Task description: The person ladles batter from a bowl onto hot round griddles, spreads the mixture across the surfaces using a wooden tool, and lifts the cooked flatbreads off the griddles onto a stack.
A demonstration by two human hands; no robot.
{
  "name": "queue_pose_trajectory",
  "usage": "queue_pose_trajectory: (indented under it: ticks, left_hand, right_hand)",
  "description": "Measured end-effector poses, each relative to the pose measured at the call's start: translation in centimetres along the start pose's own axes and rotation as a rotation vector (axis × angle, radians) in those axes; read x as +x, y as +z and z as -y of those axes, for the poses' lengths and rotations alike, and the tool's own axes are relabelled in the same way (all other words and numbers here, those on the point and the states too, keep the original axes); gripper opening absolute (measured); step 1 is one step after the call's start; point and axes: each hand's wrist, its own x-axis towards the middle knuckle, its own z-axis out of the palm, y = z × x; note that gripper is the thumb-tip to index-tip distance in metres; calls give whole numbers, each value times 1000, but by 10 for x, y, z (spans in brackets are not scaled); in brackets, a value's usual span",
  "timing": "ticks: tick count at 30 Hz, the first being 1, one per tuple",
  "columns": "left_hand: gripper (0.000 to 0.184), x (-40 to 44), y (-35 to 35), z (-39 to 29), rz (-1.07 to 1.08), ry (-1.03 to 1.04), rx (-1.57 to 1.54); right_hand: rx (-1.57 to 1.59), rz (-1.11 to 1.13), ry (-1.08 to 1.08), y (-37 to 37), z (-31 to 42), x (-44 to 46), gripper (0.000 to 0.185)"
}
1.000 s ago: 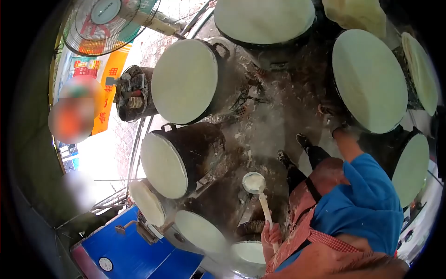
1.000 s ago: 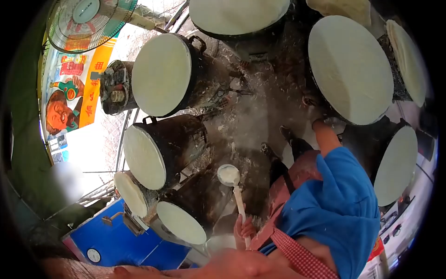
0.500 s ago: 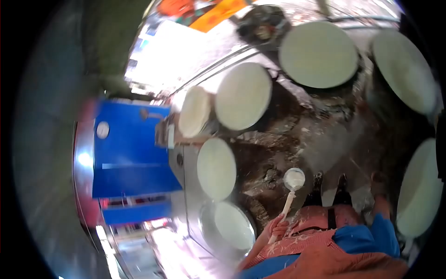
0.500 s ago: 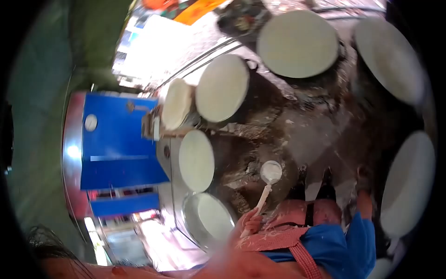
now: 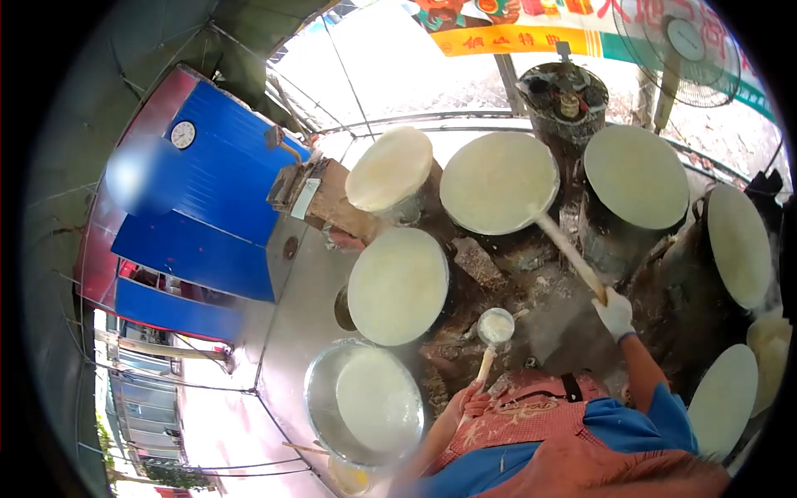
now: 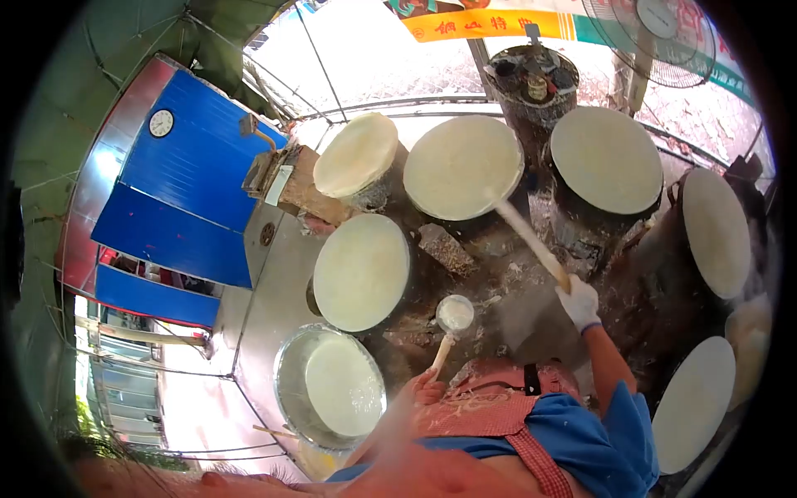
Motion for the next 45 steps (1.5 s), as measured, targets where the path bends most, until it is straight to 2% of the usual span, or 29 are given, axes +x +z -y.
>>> queue_pose_trajectory:
  ticks: [2, 4, 6, 8, 9, 11, 13, 14, 16, 18, 21, 22, 24, 27, 28, 30, 32, 34, 36, 37, 39, 42, 45]
  left_hand:
    - [26, -10, 13, -3, -287, 148, 123]
    - [34, -16, 29, 0, -580, 301, 235]
    - [40, -16, 47, 1, -689, 408, 271]
    - [40, -10, 43, 0, -616, 441, 240]
    - [40, -5, 37, -4, -582, 444, 228]
    - [40, 7, 27, -10, -497, 432, 205]
    - [39, 30, 46, -4, -730, 507, 238]
    - [39, 42, 55, 0, -849, 536, 256]
    - [37, 58, 62, 5, -789, 552, 97]
    - [33, 74, 80, 11, -704, 606, 9]
    - [27, 90, 49, 3, -367, 576, -45]
    - [26, 93, 34, 1, -186, 578, -72]
    - [24, 96, 54, 4, -158, 648, -59]
    - [26, 94, 126, 14, -605, 783, 33]
    - [28, 93, 148, 17, -742, 792, 51]
    - [32, 84, 153, 19, -871, 807, 43]
    - [35, 74, 141, 21, -858, 814, 5]
    - [38, 67, 125, 25, -868, 824, -10]
    - [39, 60, 116, 20, -846, 837, -17]
    - [39, 55, 116, 21, -815, 833, -30]
    - [39, 52, 104, 22, -574, 827, -89]
    - [35, 57, 79, 18, -235, 823, -159]
    - [31, 66, 72, 15, -58, 863, -234]
  right_hand:
    - [-107, 42, -200, -2, 46, 49, 27]
    - [-162, 20, -453, 11, 73, 101, 27]
    - [-243, 45, -613, 18, 110, 149, 28]
    - [-264, 87, -698, 4, 158, 181, 28]
    - [-283, -44, -889, 14, 164, 203, 27]
    - [-377, 175, -1007, 41, 163, 256, 27]
    - [-457, 369, -1090, 45, 173, 289, 21]
    - [-417, 358, -1095, 43, 177, 306, 20]
    - [-321, 350, -1096, 25, 192, 325, 17]
    - [-224, 217, -1022, 38, 193, 376, 18]
    - [-181, 90, -802, 11, 218, 460, 20]
    - [-108, -48, -796, -11, 229, 480, 18]
    - [-105, -206, -743, -34, 232, 532, 17]
    - [-200, -416, -642, -79, 238, 576, 26]
    - [-267, -328, -541, -102, 245, 578, 29]
    - [-274, -482, -612, -115, 249, 606, 25]
    - [-252, -780, -871, -119, 267, 619, 22]
    - [-365, -615, -847, -133, 309, 613, 24]
    - [-418, -593, -965, -140, 364, 590, 21]
    - [-469, -525, -952, -137, 390, 583, 20]
    - [-562, -386, -929, -123, 442, 578, 19]
    - [-646, -289, -978, -83, 507, 583, 20]
    - [-601, -164, -988, -70, 571, 551, 25]
